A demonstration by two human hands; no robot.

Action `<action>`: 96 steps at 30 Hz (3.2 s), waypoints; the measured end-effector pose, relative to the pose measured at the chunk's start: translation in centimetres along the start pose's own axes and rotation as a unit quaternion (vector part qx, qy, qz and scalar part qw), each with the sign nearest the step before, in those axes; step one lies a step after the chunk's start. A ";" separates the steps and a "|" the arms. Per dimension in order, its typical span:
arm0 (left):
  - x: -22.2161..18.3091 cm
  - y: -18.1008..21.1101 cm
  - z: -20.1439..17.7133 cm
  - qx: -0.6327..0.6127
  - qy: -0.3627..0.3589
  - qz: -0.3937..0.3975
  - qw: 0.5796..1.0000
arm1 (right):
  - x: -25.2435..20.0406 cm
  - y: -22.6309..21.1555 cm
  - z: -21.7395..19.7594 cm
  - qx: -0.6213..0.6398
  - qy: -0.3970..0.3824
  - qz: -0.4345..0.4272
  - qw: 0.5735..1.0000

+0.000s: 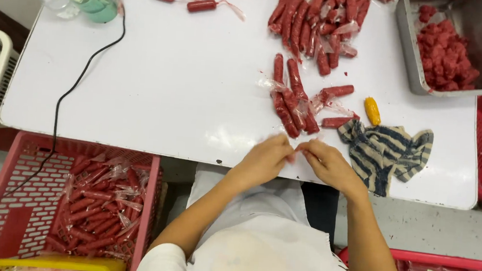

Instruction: The person stands at a white table and ties links of raw sausage casing by hand. They repeatedly pick up sections of the linked sausage, twist the casing to separate them, and tie off the ends. The person places the finished sausage links into a red basket below the table.

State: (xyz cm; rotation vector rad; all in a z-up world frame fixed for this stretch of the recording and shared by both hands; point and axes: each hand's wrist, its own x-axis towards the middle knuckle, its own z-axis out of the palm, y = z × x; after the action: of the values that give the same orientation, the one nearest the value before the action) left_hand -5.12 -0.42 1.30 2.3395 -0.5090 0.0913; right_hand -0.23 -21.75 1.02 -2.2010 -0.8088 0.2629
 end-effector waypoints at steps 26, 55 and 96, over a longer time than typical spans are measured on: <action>3.0 -4.1 2.5 -0.113 0.086 0.044 0.989 | 1.6 0.0 2.9 0.247 0.174 0.016 0.953; 0.1 -3.0 1.6 -0.102 0.228 0.001 0.968 | 5.4 -0.3 9.9 0.469 0.241 0.233 0.817; 7.1 4.7 3.1 -0.292 0.010 0.011 0.956 | 1.4 0.8 -5.2 0.612 0.295 0.098 0.727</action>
State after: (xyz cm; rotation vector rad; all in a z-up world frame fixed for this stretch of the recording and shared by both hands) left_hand -0.67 -7.95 3.50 1.7515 -0.4750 -0.0245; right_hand 3.42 -24.42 4.11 -0.9466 0.0613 0.1080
